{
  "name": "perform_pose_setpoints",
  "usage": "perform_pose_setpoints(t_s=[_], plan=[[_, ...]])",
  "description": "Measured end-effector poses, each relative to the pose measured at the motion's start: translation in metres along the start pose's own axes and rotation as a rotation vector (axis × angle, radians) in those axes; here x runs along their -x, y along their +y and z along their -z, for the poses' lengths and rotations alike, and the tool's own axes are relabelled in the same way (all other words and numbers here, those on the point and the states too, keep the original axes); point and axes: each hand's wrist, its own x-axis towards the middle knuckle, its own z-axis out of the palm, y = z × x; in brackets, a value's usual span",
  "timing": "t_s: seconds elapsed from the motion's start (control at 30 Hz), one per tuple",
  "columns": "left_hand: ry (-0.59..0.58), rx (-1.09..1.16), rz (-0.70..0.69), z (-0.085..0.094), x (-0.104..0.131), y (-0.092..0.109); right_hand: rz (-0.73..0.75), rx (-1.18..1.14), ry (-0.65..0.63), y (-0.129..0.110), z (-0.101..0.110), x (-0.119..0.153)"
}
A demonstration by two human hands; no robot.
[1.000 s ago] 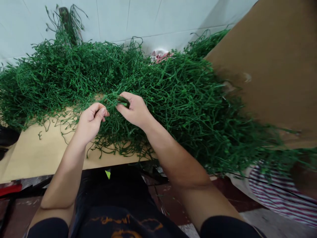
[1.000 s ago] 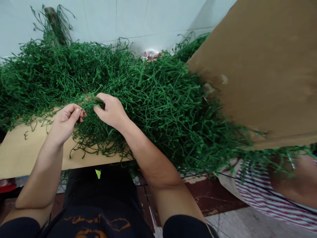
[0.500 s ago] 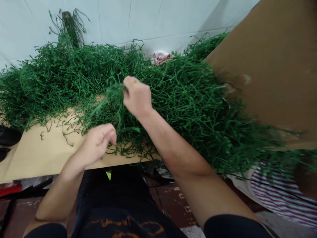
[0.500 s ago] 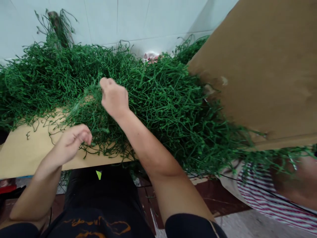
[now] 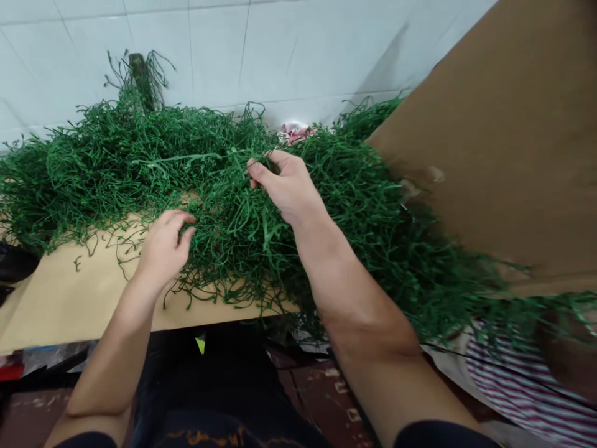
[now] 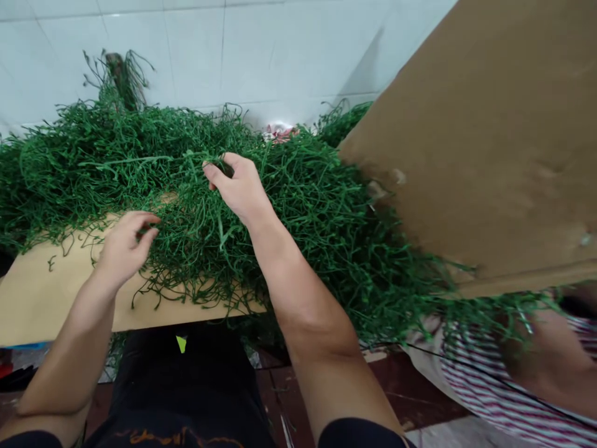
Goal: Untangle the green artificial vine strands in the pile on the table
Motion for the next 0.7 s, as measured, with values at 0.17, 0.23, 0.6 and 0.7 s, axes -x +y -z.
perform_pose_setpoints(t_s=[0.17, 0.23, 0.6, 0.7], plan=[[0.194, 0.267, -0.101, -0.002, -0.019, 0.017, -0.034, -0.108, -0.103, -0.001, -0.004, 0.006], [0.151, 0.321, -0.140, -0.013, -0.030, 0.024, -0.037, -0.167, -0.129, -0.005, -0.007, 0.010], [-0.085, 0.532, 0.070, -0.025, -0.032, 0.020, -0.341, -0.310, 0.077, 0.002, 0.007, 0.004], [-0.134, 0.490, 0.056, -0.019, -0.030, 0.025, -0.344, -0.314, 0.090, 0.002, 0.002, 0.004]])
